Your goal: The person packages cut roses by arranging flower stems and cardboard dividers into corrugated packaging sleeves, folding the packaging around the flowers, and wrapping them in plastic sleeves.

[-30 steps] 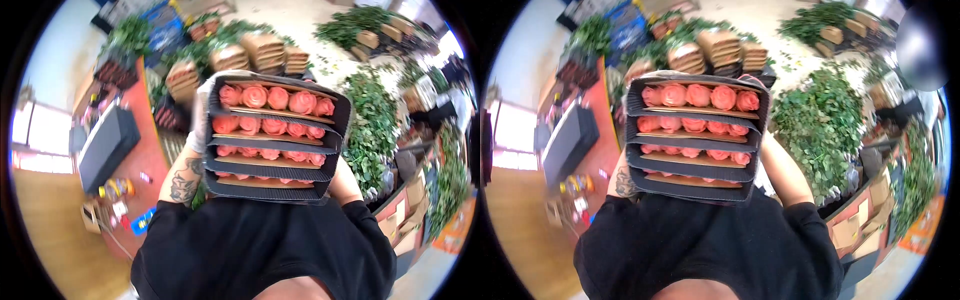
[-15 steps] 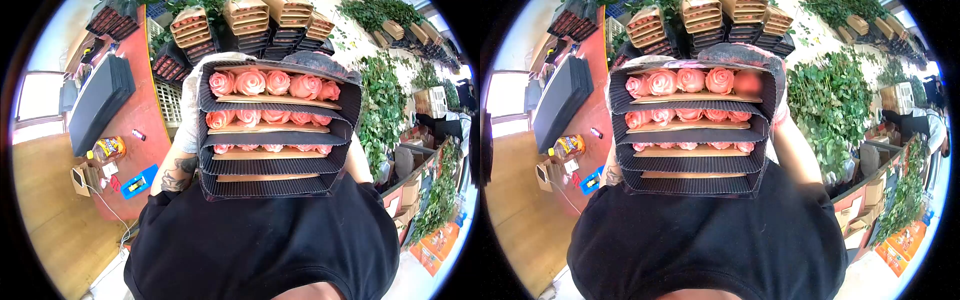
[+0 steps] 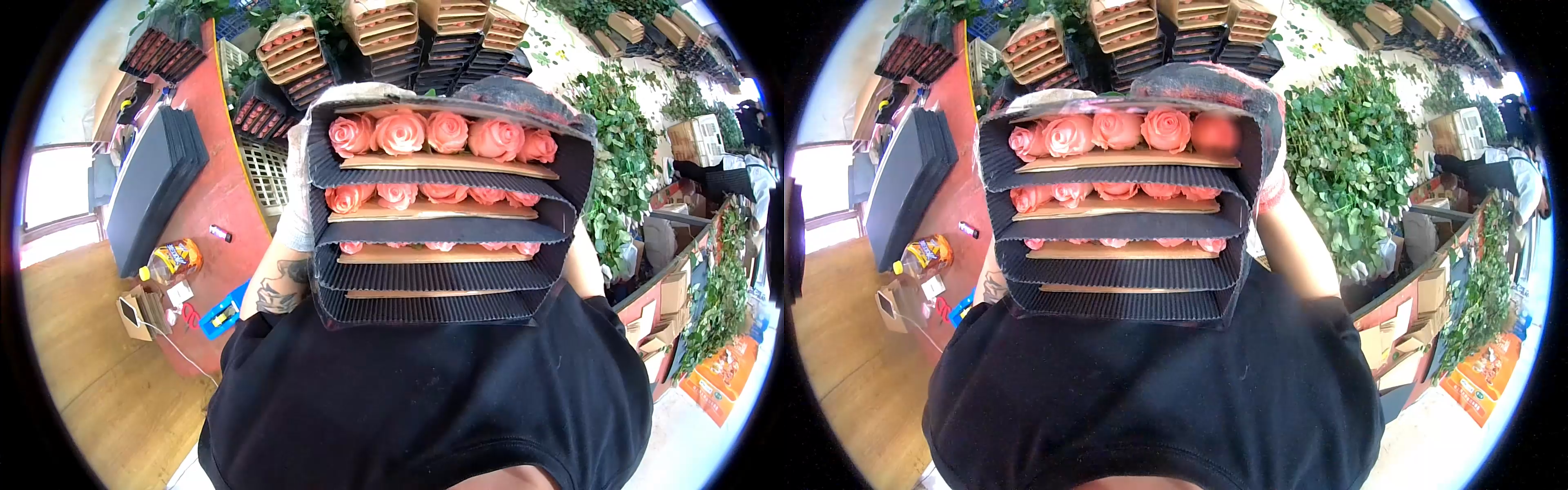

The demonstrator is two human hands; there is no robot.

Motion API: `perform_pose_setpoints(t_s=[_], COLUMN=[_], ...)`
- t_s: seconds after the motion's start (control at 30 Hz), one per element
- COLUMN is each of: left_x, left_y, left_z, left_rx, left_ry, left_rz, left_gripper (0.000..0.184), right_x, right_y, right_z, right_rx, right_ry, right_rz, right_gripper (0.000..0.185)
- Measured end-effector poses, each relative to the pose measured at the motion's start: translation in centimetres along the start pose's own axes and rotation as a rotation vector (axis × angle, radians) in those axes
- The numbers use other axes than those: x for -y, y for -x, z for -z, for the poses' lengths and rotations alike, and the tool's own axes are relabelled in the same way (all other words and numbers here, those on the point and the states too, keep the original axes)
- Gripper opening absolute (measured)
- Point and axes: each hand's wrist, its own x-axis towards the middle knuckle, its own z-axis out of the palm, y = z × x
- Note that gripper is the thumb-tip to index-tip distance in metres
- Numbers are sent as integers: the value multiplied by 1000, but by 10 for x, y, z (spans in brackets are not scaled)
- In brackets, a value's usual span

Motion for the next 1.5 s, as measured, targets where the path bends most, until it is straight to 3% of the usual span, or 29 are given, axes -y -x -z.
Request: perform_pose_setpoints(t_s=[0.73,0.8,0.9,1.0,1.07,1.17,1.2,1.27,1.33,1.4,1.5], left_x=[-18,-30,-13,-17,-7,-29,-37,-24,-16,-28,-41], left_y=[-13,-17,-22,-31,-34,-23,-26,-37,-51,-50,-56], left_z=[-28,-31,-34,-41,-53,-88,-97,-101,-113,-137,-163], left_rx=[134,166,217,369,406,270,279,446,568,574,661], left_ry=[117,-206,-8,-107,-111,129,-10,-86,-97,-19,79], left_rz=[56,-22,14,-122,-148,260,234,-128,-342,-353,-431], left_gripper=[50,57,84,85,74,40,35,41,55,73,71], right_x=[1,2,-4,-13,-19,-32,-36,-43,-44,-47,-52], right_y=[-3,10,36,68,83,97,98,97,97,101,105], right_z=[10,10,8,2,-1,-7,-7,-6,3,12,23], right_rx=[-89,-89,-88,-97,-104,-88,-87,-82,-99,-112,-119], right_ry=[-59,-38,-59,-98,-132,-197,-221,-267,-290,-303,-313], right_rz=[7,-12,-74,-164,-195,-216,-202,-190,-171,-166,-164], right_gripper=[54,55,55,55,56,56,56,56,57,57,57])
